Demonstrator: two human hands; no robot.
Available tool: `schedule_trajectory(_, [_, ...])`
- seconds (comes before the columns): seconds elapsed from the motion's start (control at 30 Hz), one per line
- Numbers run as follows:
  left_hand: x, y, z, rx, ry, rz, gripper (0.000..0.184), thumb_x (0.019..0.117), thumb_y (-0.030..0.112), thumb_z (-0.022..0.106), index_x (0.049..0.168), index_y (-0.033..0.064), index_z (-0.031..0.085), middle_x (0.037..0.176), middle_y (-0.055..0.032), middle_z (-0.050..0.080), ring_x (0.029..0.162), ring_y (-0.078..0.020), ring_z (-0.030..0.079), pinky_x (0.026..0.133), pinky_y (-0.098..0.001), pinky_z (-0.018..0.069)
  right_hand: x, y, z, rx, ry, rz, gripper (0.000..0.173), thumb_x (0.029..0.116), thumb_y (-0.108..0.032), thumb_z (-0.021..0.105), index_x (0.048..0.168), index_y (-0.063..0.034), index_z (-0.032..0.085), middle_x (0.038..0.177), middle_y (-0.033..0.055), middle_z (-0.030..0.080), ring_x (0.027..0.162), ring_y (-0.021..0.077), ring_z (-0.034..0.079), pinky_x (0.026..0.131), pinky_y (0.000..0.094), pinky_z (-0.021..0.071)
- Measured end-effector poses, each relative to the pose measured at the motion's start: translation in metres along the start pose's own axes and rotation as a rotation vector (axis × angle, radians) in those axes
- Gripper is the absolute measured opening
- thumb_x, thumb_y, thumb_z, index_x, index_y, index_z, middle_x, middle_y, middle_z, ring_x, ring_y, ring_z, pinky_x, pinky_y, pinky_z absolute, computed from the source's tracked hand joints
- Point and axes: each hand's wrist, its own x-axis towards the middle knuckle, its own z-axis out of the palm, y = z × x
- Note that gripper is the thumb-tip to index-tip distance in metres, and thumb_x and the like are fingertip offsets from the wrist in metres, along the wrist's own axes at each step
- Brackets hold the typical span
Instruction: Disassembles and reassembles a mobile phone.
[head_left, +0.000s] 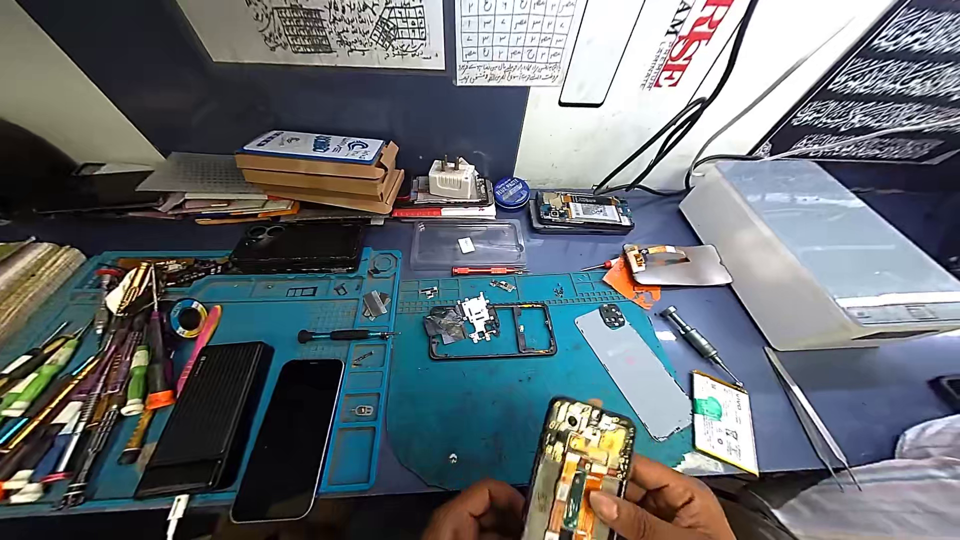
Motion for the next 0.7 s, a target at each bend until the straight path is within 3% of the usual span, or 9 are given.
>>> schedule_trajectory(0.07, [0.006, 0.001, 0.000, -0.123, -0.045, 0.038, 0.053, 0.1029, 0.047, 0.054, 0.135, 0.0045, 0.052, 0.124, -0.0033, 0.066, 0.114, -0.0136, 0.064, 0.101, -0.0375, 0.0524, 0.002, -0.003, -0.003, -0.043, -0.157, 0.038, 0.017, 0.0915, 0.005, 0.067, 0.105, -0.0026, 0.074, 0.094, 0.0049, 0.079, 0.084, 0.0109, 0.076, 0.079, 0.0307, 0.0635])
schedule_trajectory(0.17, [0.009, -0.005, 0.002, -0.396, -0.080, 0.059, 0.064, 0.1004, 0.056, 0.050, 0.145, 0.0099, 0.051, 0.141, -0.0094, 0.062, 0.132, -0.0227, 0.057, 0.113, -0.0445, 0.0445, 0.004, -0.001, 0.006, -0.135, -0.289, 0.054, 0.013, 0.0924, 0.003, 0.068, 0.104, -0.0008, 0.072, 0.093, 0.0025, 0.078, 0.084, 0.0090, 0.074, 0.077, 0.0304, 0.0626])
schedule_trajectory(0.23, [0.015, -0.013, 0.003, -0.540, -0.183, 0.084, 0.070, 0.1008, 0.060, 0.047, 0.150, 0.0089, 0.047, 0.154, -0.0202, 0.047, 0.145, -0.0364, 0.041, 0.120, -0.0540, 0.0321, 0.005, 0.002, 0.012, -0.195, -0.307, 0.052, 0.010, 0.0922, 0.002, 0.069, 0.102, 0.0001, 0.072, 0.091, 0.0019, 0.077, 0.081, 0.0080, 0.073, 0.076, 0.0296, 0.0622])
schedule_trajectory(0.3, [0.021, -0.012, 0.007, -0.590, -0.215, 0.087, 0.073, 0.1000, 0.064, 0.043, 0.148, 0.0092, 0.050, 0.157, -0.0216, 0.043, 0.149, -0.0386, 0.035, 0.122, -0.0546, 0.0280, 0.006, 0.003, 0.016, -0.224, -0.304, 0.057, 0.008, 0.0922, 0.001, 0.070, 0.100, 0.0005, 0.071, 0.090, 0.0029, 0.077, 0.080, 0.0084, 0.073, 0.075, 0.0296, 0.0621])
schedule_trajectory(0.43, [0.023, -0.010, 0.008, -0.630, -0.191, 0.077, 0.081, 0.0997, 0.068, 0.035, 0.146, 0.0031, 0.051, 0.155, -0.0227, 0.044, 0.148, -0.0370, 0.036, 0.122, -0.0527, 0.0285, 0.008, 0.002, 0.018, -0.240, -0.329, 0.064, 0.007, 0.0935, 0.000, 0.069, 0.100, 0.0012, 0.071, 0.090, 0.0039, 0.076, 0.080, 0.0090, 0.073, 0.075, 0.0299, 0.0617])
schedule_trajectory(0.7, [0.027, -0.011, 0.009, -0.653, -0.242, 0.107, 0.082, 0.0998, 0.067, 0.038, 0.149, 0.0018, 0.048, 0.158, -0.0233, 0.041, 0.150, -0.0381, 0.033, 0.123, -0.0538, 0.0252, 0.015, 0.001, 0.013, -0.213, -0.375, 0.069, 0.007, 0.0936, 0.001, 0.068, 0.100, 0.0004, 0.071, 0.091, 0.0035, 0.077, 0.081, 0.0084, 0.073, 0.076, 0.0289, 0.0613])
